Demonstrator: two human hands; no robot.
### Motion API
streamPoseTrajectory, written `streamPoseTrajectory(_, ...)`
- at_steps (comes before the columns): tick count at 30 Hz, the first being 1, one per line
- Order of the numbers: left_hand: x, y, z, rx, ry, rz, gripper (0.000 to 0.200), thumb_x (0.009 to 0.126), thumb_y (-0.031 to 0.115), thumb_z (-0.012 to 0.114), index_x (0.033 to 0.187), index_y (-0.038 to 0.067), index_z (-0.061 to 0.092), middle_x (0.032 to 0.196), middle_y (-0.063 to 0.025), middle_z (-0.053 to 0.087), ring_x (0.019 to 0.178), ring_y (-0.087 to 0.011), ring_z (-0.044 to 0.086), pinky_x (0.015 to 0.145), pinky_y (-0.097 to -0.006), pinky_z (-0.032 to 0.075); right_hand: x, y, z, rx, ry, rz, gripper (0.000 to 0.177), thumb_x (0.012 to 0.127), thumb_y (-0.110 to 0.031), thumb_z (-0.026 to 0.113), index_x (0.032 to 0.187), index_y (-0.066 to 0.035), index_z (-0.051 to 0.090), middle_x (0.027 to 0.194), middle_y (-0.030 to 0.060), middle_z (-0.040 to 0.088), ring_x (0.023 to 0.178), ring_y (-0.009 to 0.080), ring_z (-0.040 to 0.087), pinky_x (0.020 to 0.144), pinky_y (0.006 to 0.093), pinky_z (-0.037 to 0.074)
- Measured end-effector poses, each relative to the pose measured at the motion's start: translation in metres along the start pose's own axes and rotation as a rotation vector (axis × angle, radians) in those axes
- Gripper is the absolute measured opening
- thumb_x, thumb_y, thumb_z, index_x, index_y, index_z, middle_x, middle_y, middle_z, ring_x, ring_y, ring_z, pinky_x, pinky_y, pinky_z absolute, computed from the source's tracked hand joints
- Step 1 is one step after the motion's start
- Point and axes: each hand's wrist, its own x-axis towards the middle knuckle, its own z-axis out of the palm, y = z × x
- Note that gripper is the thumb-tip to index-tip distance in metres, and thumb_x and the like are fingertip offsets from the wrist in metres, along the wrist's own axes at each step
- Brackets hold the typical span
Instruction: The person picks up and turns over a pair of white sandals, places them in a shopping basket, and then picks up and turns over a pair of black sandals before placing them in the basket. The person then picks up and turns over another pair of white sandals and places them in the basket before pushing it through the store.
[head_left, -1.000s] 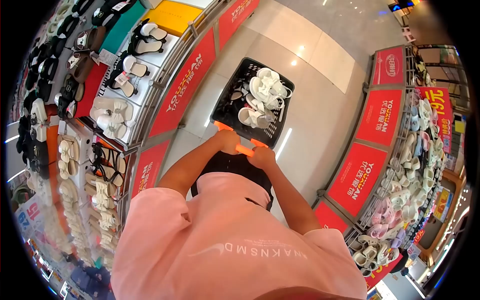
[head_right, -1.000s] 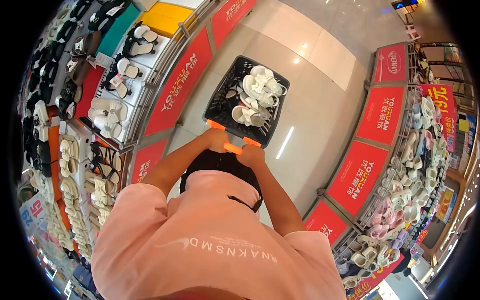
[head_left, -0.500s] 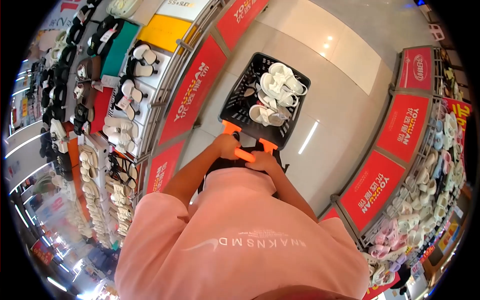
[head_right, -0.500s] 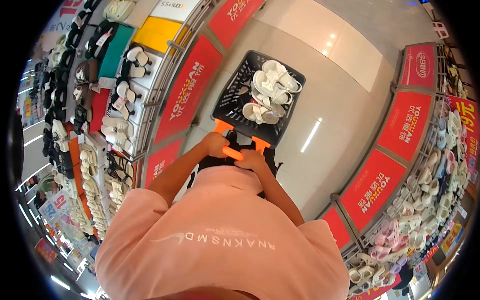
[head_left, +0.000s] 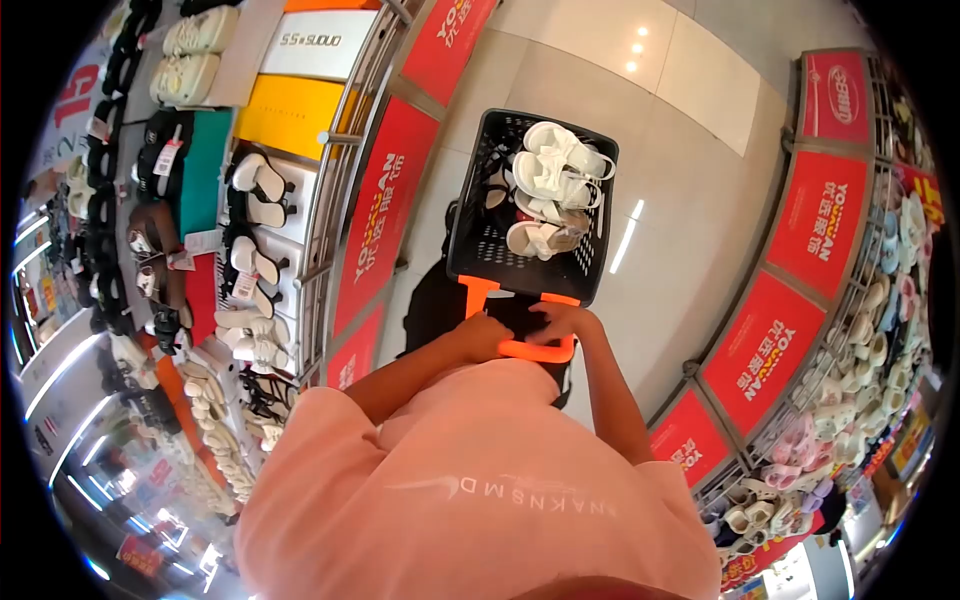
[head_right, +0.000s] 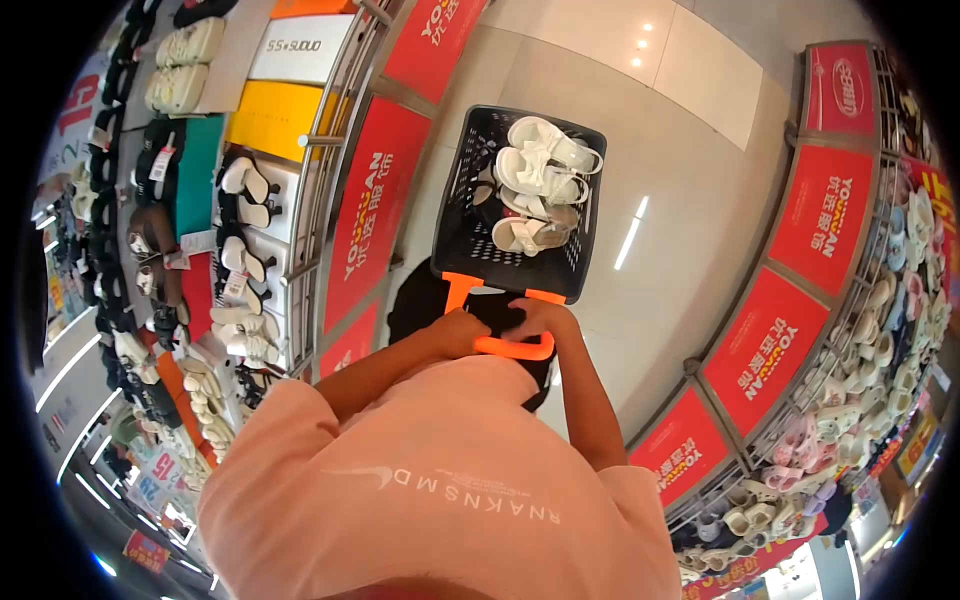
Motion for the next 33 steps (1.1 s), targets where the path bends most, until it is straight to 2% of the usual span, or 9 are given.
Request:
streamPoseTrajectory(3,0.005,-0.018,-0.015,-0.3,-0.138,0.09,0.044,0.075,0.041,0.074,0.101,0.005,0.068,0.09,-0.0103,0.07,0.085,-0.0272,0.067,0.078,-0.0379,0.052,0.067,0.002,-0.027,0.265,0.252,0.01,0.066,0.077,-0.037,0.077,0.13,-0.006,0.054,0.112,0.0143,0.067,0.103,0.0272,0.063,0.089,0.0356,0.05)
streamPoseTrajectory(4,0.017,-0.026,-0.04,-0.728,-0.425,0.002,0.042,0.084,0.04,0.072,0.108,0.006,0.067,0.096,-0.0048,0.069,0.088,-0.0158,0.064,0.079,-0.0314,0.051,0.092,0.003,-0.039,0.205,0.397,-0.074,0.055,0.081,-0.035,0.074,0.124,-0.005,0.058,0.103,0.0128,0.068,0.094,0.0259,0.064,0.083,0.0355,0.051)
streamPoseTrajectory(6,0.028,-0.052,-0.059,-1.134,-0.032,0.086,0.027,0.087,0.029,0.073,0.1,0.006,0.067,0.094,-0.0016,0.067,0.089,-0.0099,0.06,0.079,-0.0278,0.05,0.132,-0.018,-0.076,0.117,0.67,-0.238,0.043,0.085,-0.036,0.069,0.111,-0.002,0.062,0.095,0.0153,0.069,0.087,0.0287,0.066,0.079,0.0372,0.052)
streamPoseTrajectory(8,0.048,-0.099,-0.078,-0.31,0.724,-0.092,0.03,0.074,0.022,0.078,0.097,0.009,0.064,0.09,-0.0096,0.064,0.087,-0.0275,0.062,0.08,-0.04,0.05,0.179,-0.042,-0.11,0.1,0.785,-0.264,0.038,0.085,-0.033,0.066,0.104,0.0,0.063,0.092,0.0198,0.068,0.088,0.034,0.066,0.078,0.0394,0.052)
streamPoseTrajectory(11,0.085,-0.171,-0.108,-0.288,1.232,-0.444,0.036,0.078,0.028,0.071,0.108,0.012,0.061,0.101,-0.0146,0.059,0.098,-0.037,0.057,0.077,-0.0471,0.047,0.249,-0.074,-0.157,0.122,0.914,-0.164,0.021,0.084,-0.016,0.061,0.097,0.0,0.063,0.088,0.0216,0.067,0.086,0.0376,0.066,0.075,0.0423,0.052)
streamPoseTrajectory(14,0.128,-0.221,-0.122,-0.322,0.989,-0.723,0.04,0.082,0.029,0.068,0.118,0.016,0.058,0.103,-0.0131,0.059,0.098,-0.0349,0.059,0.076,-0.0476,0.048,0.299,-0.092,-0.17,0.188,1.205,-0.262,0.017,0.082,-0.01,0.057,0.095,-0.002,0.064,0.087,0.0229,0.066,0.087,0.0404,0.065,0.08,0.0452,0.052)
streamPoseTrajectory(17,0.144,-0.245,-0.099,-0.141,0.755,-0.708,0.039,0.085,0.025,0.064,0.122,0.018,0.056,0.1,-0.0114,0.057,0.096,-0.0335,0.059,0.073,-0.0489,0.049,0.298,-0.117,-0.182,-0.138,0.965,0.121,0.029,0.084,-0.018,0.061,0.111,-0.006,0.061,0.115,0.0254,0.06,0.1,0.0422,0.061,0.085,0.0468,0.051)
streamPoseTrajectory(25,0.165,-0.267,-0.087,-0.118,0.669,-0.65,0.037,0.084,0.006,0.058,0.12,0.017,0.054,0.105,-0.0132,0.051,0.093,-0.0366,0.059,0.071,-0.0491,0.053,0.409,-0.046,-0.203,-0.831,0.854,0.256,0.048,0.082,-0.035,0.067,0.126,-0.017,0.06,0.154,0.0206,0.031,0.142,0.0444,0.025,0.107,0.0621,0.028)
streamPoseTrajectory(33,0.163,-0.269,-0.091,-0.155,0.677,-0.612,0.042,0.078,0.001,0.061,0.118,0.015,0.055,0.101,-0.0152,0.053,0.085,-0.0359,0.062,0.071,-0.0457,0.053,0.394,-0.058,-0.225,-0.765,0.426,0.403,0.048,0.078,-0.042,0.069,0.117,-0.014,0.071,0.133,0.0151,0.059,0.131,0.036,0.045,0.109,0.0647,0.02)
